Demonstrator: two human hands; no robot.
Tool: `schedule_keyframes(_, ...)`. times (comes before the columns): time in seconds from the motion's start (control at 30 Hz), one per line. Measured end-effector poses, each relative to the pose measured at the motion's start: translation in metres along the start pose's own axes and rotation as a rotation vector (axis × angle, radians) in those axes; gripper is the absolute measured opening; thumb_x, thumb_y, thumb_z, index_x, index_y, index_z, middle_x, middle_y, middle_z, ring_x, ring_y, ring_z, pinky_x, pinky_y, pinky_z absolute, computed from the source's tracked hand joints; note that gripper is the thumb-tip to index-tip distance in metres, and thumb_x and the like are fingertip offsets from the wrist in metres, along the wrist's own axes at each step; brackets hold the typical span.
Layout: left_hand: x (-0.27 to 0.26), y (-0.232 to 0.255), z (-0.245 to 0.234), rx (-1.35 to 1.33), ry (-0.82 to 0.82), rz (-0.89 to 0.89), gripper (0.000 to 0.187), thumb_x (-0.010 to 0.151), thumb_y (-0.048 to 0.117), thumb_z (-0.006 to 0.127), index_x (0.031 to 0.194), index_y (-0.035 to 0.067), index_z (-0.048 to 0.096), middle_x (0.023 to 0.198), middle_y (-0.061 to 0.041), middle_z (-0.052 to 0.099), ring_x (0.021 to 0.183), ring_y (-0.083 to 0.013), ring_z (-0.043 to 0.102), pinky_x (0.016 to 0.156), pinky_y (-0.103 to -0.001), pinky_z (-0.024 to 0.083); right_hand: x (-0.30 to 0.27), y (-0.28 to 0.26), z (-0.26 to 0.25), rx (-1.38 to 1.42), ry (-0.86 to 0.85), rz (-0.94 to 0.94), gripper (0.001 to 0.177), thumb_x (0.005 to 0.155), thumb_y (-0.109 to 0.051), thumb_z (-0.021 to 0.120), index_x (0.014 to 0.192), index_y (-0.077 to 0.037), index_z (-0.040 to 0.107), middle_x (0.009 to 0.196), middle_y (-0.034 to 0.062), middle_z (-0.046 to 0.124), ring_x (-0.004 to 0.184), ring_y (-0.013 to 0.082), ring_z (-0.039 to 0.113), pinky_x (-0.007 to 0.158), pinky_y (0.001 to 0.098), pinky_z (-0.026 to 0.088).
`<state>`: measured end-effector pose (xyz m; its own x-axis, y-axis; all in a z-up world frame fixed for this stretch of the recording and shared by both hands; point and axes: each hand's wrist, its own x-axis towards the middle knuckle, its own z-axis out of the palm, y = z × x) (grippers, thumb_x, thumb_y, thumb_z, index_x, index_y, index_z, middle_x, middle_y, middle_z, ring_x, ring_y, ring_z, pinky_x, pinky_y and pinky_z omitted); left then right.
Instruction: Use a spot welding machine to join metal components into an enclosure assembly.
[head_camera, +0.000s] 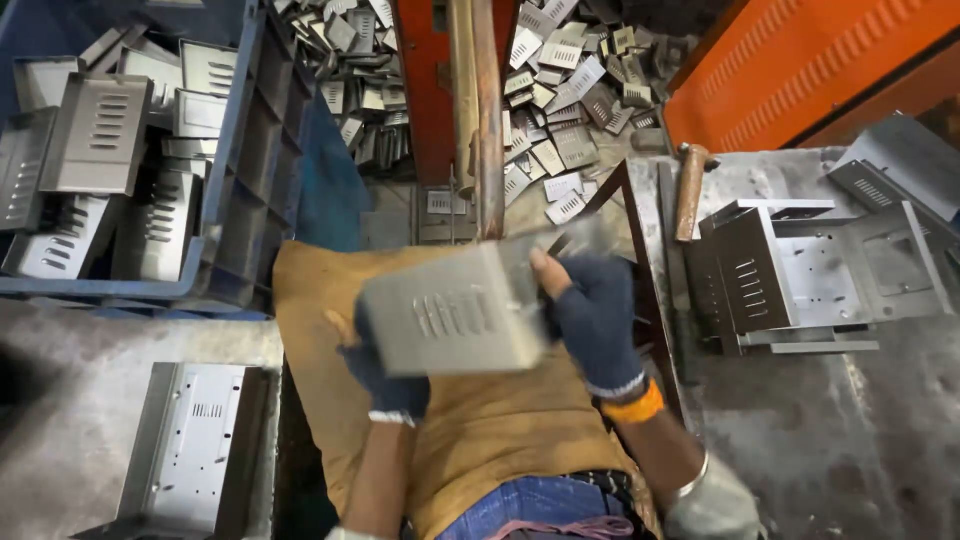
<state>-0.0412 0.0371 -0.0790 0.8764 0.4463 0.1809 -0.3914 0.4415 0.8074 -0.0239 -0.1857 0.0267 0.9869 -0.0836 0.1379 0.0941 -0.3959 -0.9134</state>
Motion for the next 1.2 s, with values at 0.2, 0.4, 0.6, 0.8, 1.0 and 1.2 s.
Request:
schedule_keyframes(0.2, 0.019, 0.054, 0.011, 0.846, -0.238, 0.104, 0.042, 0.102, 0.026, 0.069, 0.069, 0.0, 0.067, 0.057, -0.012, 0.056, 0.051, -0.0218, 0.048, 0.054, -0.039, 0.035, -0.005, 0.091, 0.004, 0.627, 0.081, -0.133, 0.038, 0.105, -0.018, 0.06, 0.14, -0.002, 0.062, 0.13, 0.0076, 0.067, 0.117, 0.0161, 0.063, 0.103, 0.0292, 0.053)
schedule_keyframes(0.4, 0.122, 0.112, 0.105, 1.249, -0.73, 0.419, 0.042, 0.094, 0.043, 0.073, 0.066, 0.013, 0.079, 0.047, -0.007, 0.061, 0.034, -0.0216, 0.054, 0.044, -0.037, 0.042, 0.025, 0.005, 0.016, 0.847, -0.197, -0.105, 0.058, 0.098, -0.013, 0.063, 0.152, -0.002, 0.045, 0.157, 0.0101, 0.047, 0.127, 0.0147, 0.059, 0.096, 0.0306, 0.053)
schedule_keyframes(0.6, 0.146, 0.109, 0.117, 1.317, -0.848, 0.546, 0.048, 0.09, 0.044, 0.075, 0.058, 0.008, 0.075, 0.049, -0.013, 0.059, 0.04, -0.0286, 0.055, 0.049, -0.041, 0.046, 0.052, 0.0, 0.034, 0.307, -0.208, -0.272, 0.085, 0.092, -0.02, 0.076, 0.163, 0.0, 0.032, 0.164, 0.0139, 0.041, 0.156, 0.0237, 0.032, 0.129, 0.0391, 0.023)
schedule_keyframes(0.8, 0.146, 0.097, 0.113, 1.424, -0.881, 0.616, 0.052, 0.09, 0.046, 0.075, 0.055, 0.007, 0.071, 0.049, -0.015, 0.057, 0.043, -0.0325, 0.056, 0.049, -0.044, 0.046, 0.051, 0.015, 0.036, 0.291, -0.202, -0.284, 0.087, 0.095, -0.033, 0.076, 0.163, -0.002, 0.032, 0.17, 0.012, 0.036, 0.163, 0.0224, 0.026, 0.136, 0.0391, 0.016)
schedule_keyframes(1.0, 0.143, 0.101, 0.116, 1.398, -0.919, 0.517, 0.043, 0.08, 0.044, 0.077, 0.057, 0.007, 0.073, 0.052, -0.015, 0.06, 0.048, -0.0345, 0.06, 0.05, -0.047, 0.045, 0.047, 0.028, 0.031, 0.379, -0.22, -0.09, 0.094, 0.088, -0.03, 0.081, 0.166, -0.002, 0.038, 0.117, 0.0025, 0.047, 0.097, 0.0115, 0.041, 0.086, 0.0275, 0.04)
schedule_keyframes(1.2, 0.14, 0.097, 0.111, 1.369, -0.879, 0.576, 0.031, 0.085, 0.043, 0.075, 0.068, 0.017, 0.08, 0.055, -0.015, 0.063, 0.051, -0.036, 0.06, 0.052, -0.048, 0.046, 0.046, 0.004, 0.031, 0.534, -0.341, -0.107, 0.093, 0.092, -0.041, 0.08, 0.158, -0.002, 0.027, 0.114, -0.0002, 0.055, 0.1, 0.0066, 0.054, 0.089, 0.022, 0.049)
